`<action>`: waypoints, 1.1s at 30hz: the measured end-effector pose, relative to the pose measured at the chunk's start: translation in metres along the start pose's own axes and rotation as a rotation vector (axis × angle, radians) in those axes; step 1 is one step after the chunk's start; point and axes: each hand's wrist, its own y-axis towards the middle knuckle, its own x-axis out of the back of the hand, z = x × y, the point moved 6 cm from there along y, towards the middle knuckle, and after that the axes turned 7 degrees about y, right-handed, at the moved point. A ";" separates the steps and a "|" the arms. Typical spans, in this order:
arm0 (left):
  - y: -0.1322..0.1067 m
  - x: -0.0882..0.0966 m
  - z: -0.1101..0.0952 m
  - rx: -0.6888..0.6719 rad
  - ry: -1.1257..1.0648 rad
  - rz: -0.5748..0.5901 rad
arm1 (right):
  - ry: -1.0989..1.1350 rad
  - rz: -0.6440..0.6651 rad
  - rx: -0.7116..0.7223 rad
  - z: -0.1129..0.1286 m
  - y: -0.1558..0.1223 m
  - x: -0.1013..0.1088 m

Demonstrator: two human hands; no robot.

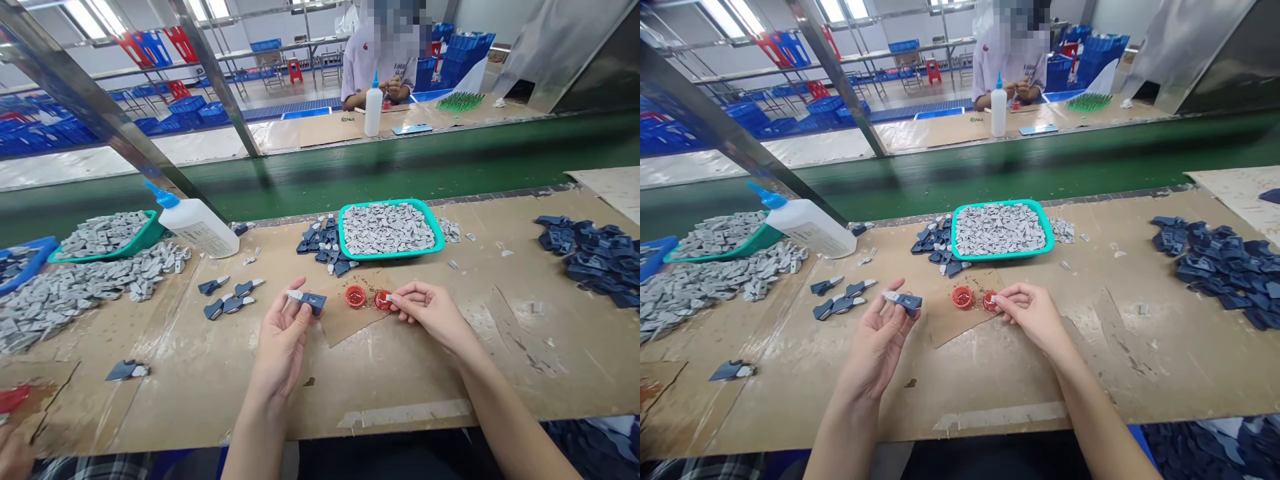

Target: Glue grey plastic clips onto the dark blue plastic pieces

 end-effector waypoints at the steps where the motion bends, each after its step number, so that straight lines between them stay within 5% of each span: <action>1: 0.001 0.000 0.002 -0.002 0.000 -0.021 | 0.005 0.004 0.000 -0.001 0.000 0.000; 6: 0.000 -0.008 0.013 -0.049 0.061 -0.058 | 0.038 0.037 0.022 0.005 -0.003 0.003; 17: -0.014 -0.060 0.026 -0.156 0.166 0.078 | 0.040 0.198 0.001 0.037 -0.037 -0.022; 33: -0.023 -0.063 0.021 -0.269 0.312 0.220 | -0.101 0.334 -0.097 0.031 -0.042 -0.038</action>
